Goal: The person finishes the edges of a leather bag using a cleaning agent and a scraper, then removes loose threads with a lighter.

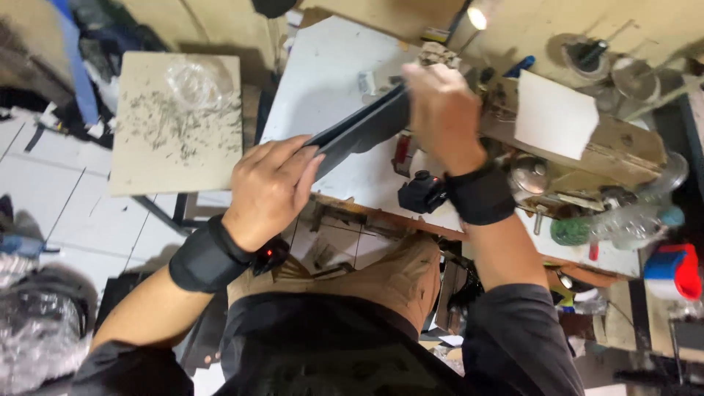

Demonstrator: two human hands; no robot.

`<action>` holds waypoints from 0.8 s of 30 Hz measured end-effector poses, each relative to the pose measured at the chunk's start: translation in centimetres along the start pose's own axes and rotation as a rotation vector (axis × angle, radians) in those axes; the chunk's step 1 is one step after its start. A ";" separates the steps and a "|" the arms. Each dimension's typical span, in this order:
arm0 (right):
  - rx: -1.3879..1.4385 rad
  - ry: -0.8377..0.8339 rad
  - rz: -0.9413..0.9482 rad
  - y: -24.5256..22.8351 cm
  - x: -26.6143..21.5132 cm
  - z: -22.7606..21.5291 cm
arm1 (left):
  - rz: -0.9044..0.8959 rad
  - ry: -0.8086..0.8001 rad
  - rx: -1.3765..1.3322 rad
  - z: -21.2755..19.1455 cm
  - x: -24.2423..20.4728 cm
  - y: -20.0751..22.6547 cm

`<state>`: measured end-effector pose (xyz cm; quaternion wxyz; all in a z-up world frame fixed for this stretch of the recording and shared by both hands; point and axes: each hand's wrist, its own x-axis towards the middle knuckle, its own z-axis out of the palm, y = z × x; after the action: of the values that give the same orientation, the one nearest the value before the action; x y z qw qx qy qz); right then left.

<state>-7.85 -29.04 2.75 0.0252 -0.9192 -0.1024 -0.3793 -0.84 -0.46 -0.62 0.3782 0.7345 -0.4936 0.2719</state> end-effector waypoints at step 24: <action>0.366 -0.072 -0.048 -5.6 0.5 2.1 | -0.043 -0.005 0.112 0.7 0.8 -2.5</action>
<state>-7.25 -23.22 1.40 0.1794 -0.9096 -0.1922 -0.3218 1.84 -0.87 -1.10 0.3412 0.7656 -0.4625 0.2889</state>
